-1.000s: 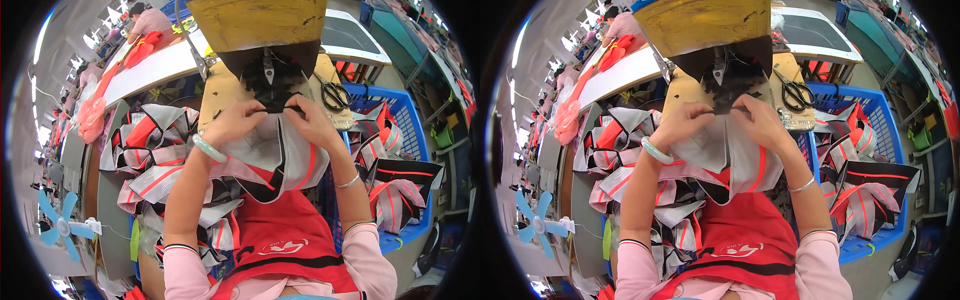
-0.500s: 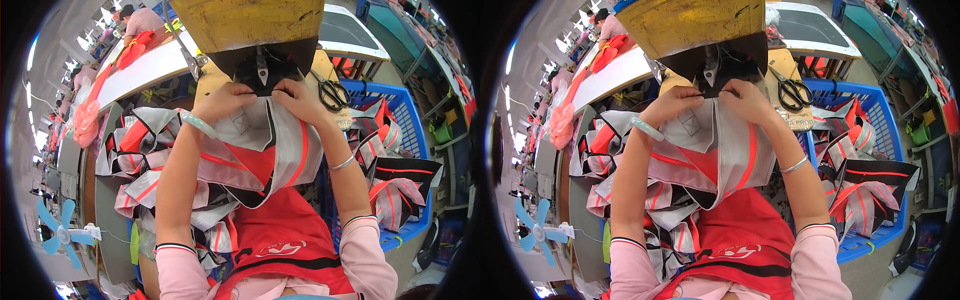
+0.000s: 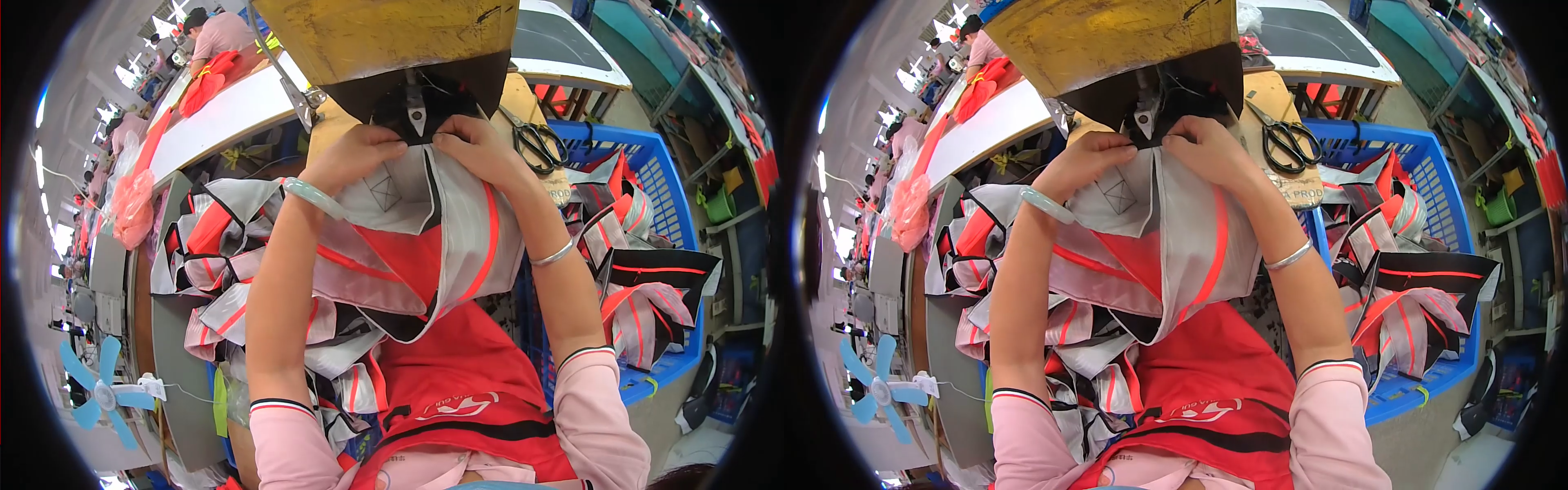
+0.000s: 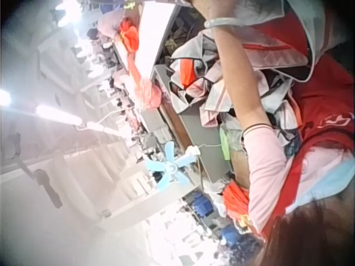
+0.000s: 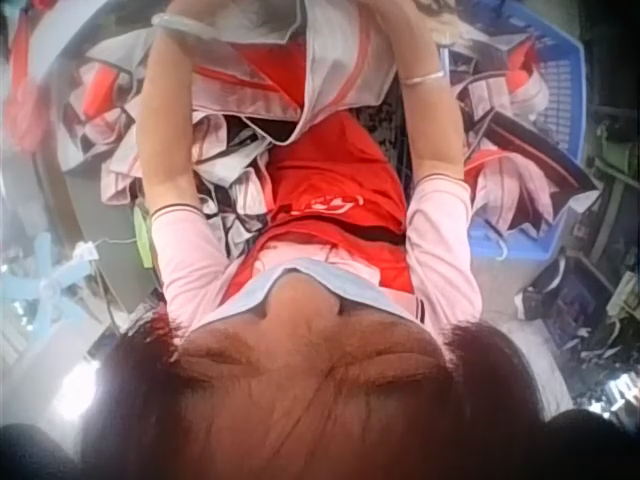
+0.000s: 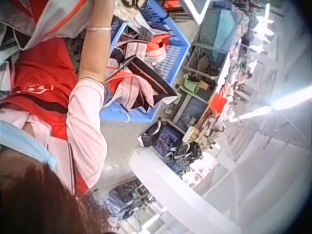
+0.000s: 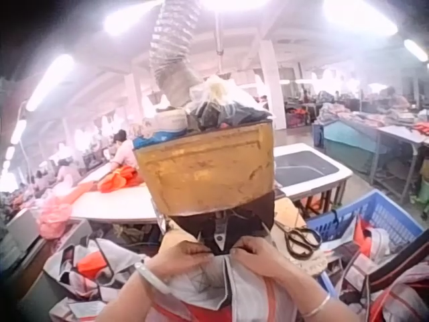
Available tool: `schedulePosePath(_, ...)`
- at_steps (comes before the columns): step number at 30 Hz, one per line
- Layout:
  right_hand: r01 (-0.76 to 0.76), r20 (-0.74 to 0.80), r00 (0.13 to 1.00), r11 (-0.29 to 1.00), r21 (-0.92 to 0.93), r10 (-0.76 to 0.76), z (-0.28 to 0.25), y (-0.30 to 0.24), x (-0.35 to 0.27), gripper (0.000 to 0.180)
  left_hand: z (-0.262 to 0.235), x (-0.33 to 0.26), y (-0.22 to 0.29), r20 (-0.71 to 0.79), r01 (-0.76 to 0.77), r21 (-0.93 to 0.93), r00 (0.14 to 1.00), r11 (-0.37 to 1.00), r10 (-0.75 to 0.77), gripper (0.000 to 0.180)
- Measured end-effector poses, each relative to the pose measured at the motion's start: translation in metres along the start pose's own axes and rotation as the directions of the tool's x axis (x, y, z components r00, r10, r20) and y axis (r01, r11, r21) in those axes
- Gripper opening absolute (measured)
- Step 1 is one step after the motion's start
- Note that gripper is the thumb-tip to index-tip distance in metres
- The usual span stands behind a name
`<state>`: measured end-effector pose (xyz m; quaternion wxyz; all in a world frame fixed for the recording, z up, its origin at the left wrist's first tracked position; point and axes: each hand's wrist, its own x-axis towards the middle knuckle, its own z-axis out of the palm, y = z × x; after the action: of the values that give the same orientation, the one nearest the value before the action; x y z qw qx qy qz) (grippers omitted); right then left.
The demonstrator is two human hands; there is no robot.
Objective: Trim excess fabric from life jacket or high-visibility vest components using a specialized trimming machine.
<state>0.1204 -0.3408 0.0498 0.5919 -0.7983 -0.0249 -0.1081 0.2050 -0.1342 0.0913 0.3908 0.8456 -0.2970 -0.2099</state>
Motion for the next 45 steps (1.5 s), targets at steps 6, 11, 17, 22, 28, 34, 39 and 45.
schedulePosePath(6, -0.027, 0.004, 1.000, 0.998, 0.048, 0.027, 0.000, -0.001, 0.003, 0.028, -0.003, 0.004, 0.001, 0.044, 0.041, -0.052, 0.998, 0.998, -0.038, 0.039)
schedulePosePath(11, -0.015, -0.035, 0.999, 1.000, 0.006, 0.016, -0.018, 0.000, 0.006, 0.023, -0.002, 0.017, 0.002, 0.025, 0.001, -0.069, 1.000, 0.998, 0.001, 0.038)
schedulePosePath(17, 0.010, 0.282, 0.959, 0.994, -0.107, 0.021, -0.031, -0.025, -0.037, 0.024, -0.019, -0.028, -0.019, -0.006, 0.017, -0.086, 1.000, 0.996, -0.018, 0.037)
schedulePosePath(22, 0.142, 0.387, 0.919, 0.978, -0.155, -0.072, 0.022, -0.036, -0.097, 0.068, 0.036, -0.095, -0.037, -0.012, -0.301, -0.108, 0.953, 0.948, 0.301, 0.029)
schedulePosePath(28, -0.092, 0.457, 0.871, 0.974, -0.209, 0.180, 0.028, -0.028, -0.143, 0.028, 0.084, -0.122, 0.001, -0.213, -0.546, -0.136, 0.831, 0.827, 0.514, 0.025)
schedulePosePath(34, 0.045, 0.434, 0.899, 0.999, 0.028, -0.053, 0.031, -0.011, -0.157, 0.021, 0.091, -0.204, -0.046, -0.395, -0.296, 0.224, 0.844, 0.929, 0.364, 0.026)
schedulePosePath(39, 0.038, 0.496, 0.868, 0.997, -0.061, -0.003, 0.015, 0.004, -0.160, 0.033, 0.097, -0.203, -0.058, -0.313, -0.382, -0.062, 0.885, 0.922, 0.345, 0.024)
schedulePosePath(45, -0.195, 0.514, 0.825, 0.972, -0.132, 0.235, 0.009, 0.002, -0.163, 0.036, 0.086, -0.217, -0.036, -0.348, -0.314, 0.170, 0.868, 0.934, 0.355, 0.020)
